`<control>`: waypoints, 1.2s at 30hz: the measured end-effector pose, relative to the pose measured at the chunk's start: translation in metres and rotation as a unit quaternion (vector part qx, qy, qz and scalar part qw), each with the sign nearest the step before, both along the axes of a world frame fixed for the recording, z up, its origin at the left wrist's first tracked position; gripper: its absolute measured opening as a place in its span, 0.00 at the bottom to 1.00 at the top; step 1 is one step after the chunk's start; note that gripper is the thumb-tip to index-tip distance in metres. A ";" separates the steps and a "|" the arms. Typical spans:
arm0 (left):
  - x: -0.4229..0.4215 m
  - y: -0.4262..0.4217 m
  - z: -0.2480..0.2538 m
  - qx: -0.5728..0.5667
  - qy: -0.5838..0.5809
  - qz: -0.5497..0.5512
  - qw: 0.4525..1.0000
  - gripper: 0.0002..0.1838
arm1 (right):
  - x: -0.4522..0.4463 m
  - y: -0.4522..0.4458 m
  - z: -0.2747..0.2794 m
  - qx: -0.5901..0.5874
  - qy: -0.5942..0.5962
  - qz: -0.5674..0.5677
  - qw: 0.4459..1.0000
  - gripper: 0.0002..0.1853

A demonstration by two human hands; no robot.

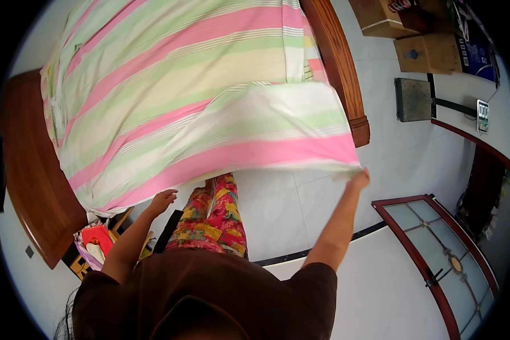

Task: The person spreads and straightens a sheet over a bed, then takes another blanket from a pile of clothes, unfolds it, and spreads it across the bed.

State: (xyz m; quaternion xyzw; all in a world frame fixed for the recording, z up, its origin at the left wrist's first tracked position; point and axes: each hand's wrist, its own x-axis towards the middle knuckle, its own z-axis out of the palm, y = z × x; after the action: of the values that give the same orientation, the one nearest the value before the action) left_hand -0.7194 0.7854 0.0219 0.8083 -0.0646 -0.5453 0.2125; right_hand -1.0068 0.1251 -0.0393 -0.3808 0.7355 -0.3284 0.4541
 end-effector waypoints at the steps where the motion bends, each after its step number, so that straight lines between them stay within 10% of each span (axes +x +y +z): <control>1: 0.002 -0.003 0.003 -0.010 -0.003 0.002 1.000 0.17 | -0.033 -0.009 0.013 -0.019 0.041 -0.014 0.999 0.19; 4: 0.007 0.004 0.002 -0.028 -0.013 -0.012 0.999 0.17 | -0.085 0.000 0.076 -0.091 0.280 0.039 0.955 0.17; 10: 0.021 0.026 0.005 -0.039 -0.061 -0.058 0.996 0.17 | -0.054 0.060 0.159 -0.129 0.377 0.153 0.904 0.16; 15: 0.034 0.030 0.011 -0.113 -0.098 -0.082 0.985 0.19 | 0.019 0.123 0.199 0.011 0.068 0.293 0.954 0.15; 23: 0.033 -0.086 0.096 -0.334 0.138 -0.083 0.929 0.24 | 0.171 0.338 0.309 0.106 -0.032 0.606 0.788 0.12; 28: 0.024 -0.137 0.188 -0.350 0.375 0.128 0.849 0.28 | 0.183 0.425 0.357 0.137 -0.064 0.659 0.737 0.10; 32: 0.009 -0.155 0.186 -0.416 0.301 0.062 0.856 0.15 | 0.176 0.439 0.374 0.160 -0.072 0.664 0.726 0.09; 36: 0.010 -0.160 0.190 -0.431 0.318 0.041 0.843 0.08 | 0.167 0.405 0.352 0.038 -0.117 0.556 0.822 0.09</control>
State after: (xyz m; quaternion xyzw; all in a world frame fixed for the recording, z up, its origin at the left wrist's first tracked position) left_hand -0.7090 0.6250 0.2121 0.4189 -0.1891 -0.6808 0.5703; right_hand -0.8397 0.5297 0.3128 -0.6662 0.3523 -0.0347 0.6564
